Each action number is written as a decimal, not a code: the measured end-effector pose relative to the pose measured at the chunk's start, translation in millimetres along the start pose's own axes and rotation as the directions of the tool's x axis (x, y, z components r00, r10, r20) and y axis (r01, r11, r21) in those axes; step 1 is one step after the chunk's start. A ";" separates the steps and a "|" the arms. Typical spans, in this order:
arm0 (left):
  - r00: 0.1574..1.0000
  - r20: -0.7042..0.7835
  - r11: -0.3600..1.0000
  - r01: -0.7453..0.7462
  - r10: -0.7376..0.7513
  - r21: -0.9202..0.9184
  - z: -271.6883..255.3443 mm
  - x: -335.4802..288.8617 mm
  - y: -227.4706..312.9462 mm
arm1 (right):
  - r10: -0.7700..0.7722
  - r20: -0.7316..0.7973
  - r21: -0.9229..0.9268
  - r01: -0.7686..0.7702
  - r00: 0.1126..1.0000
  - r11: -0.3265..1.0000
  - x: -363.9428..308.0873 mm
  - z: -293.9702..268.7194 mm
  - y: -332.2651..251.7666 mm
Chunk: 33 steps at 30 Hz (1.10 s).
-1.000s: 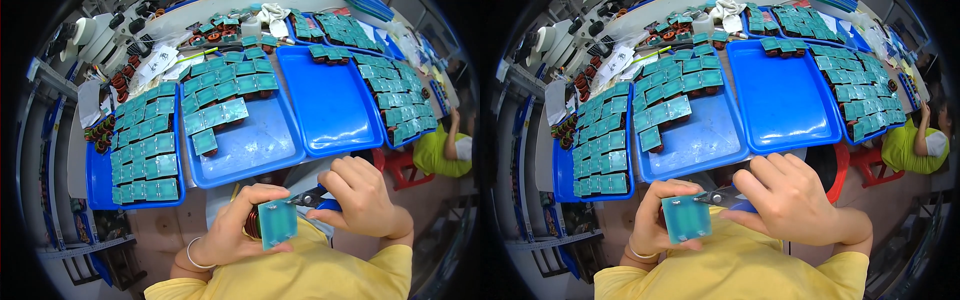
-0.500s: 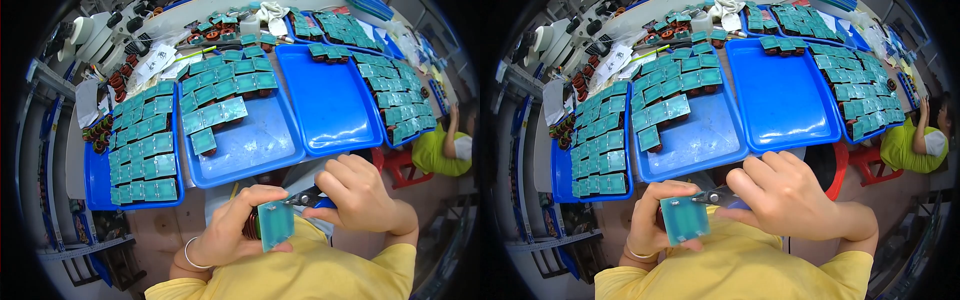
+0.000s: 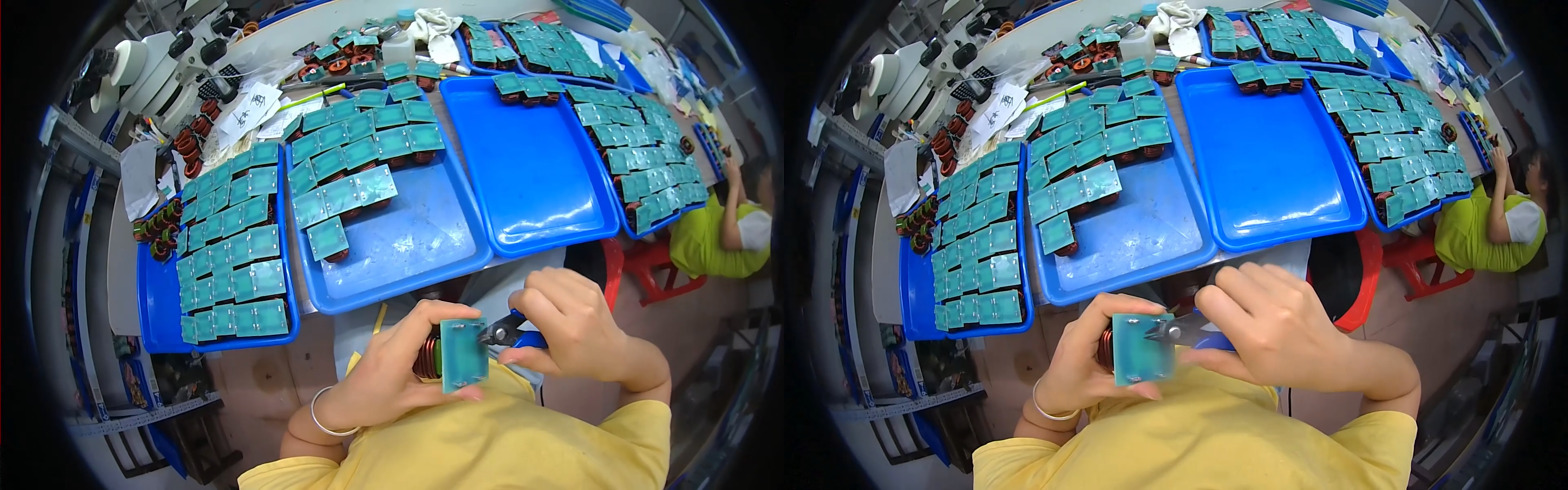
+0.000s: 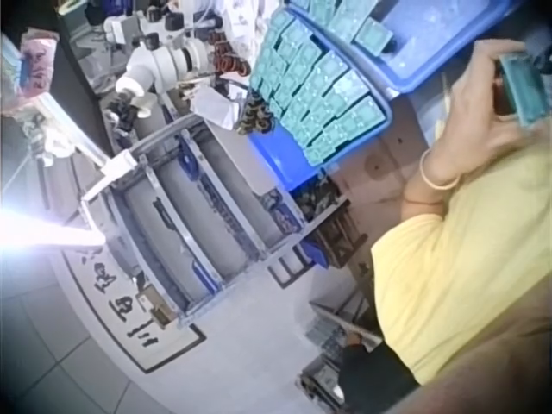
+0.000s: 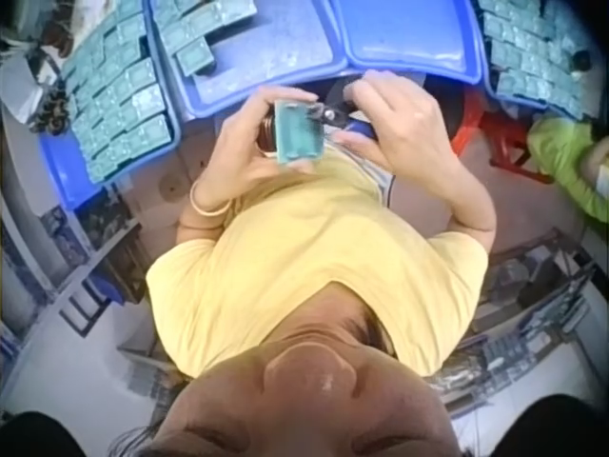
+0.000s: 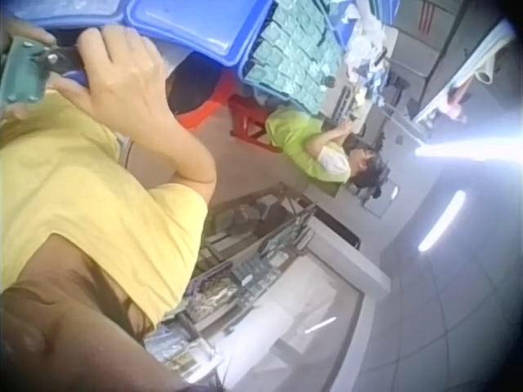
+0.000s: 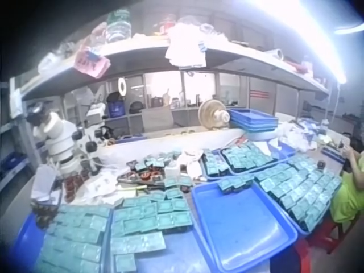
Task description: Trimming excess wire leads from inductor components using side cutters at a workbench.
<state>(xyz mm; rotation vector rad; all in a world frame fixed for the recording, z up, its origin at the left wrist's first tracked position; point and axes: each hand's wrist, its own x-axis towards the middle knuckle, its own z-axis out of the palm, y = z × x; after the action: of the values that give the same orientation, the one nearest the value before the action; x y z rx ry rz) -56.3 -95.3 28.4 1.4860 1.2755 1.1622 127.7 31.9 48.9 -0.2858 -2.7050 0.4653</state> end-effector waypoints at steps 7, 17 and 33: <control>0.999 0.020 0.998 -0.045 0.046 -0.047 6.7 -1.0 2.6 | 0.016 -0.028 -0.042 -0.017 0.999 0.999 3.0 -6.5 -5.6; 0.967 0.004 0.661 0.177 -0.254 -0.729 6.2 8.3 -12.6 | 0.322 0.057 0.432 -0.314 0.945 0.845 5.5 -5.1 4.0; 0.813 -0.576 0.615 0.410 0.090 0.674 -54.8 -2.3 -43.2 | 0.555 -0.323 0.018 -0.582 0.766 0.813 121.9 18.0 174.6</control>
<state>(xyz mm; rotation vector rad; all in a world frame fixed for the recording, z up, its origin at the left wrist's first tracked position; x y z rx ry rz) -119.1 -90.4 -1.6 1.5749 2.5446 0.9720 33.2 219.8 11.2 -1.1306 -2.2819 0.4214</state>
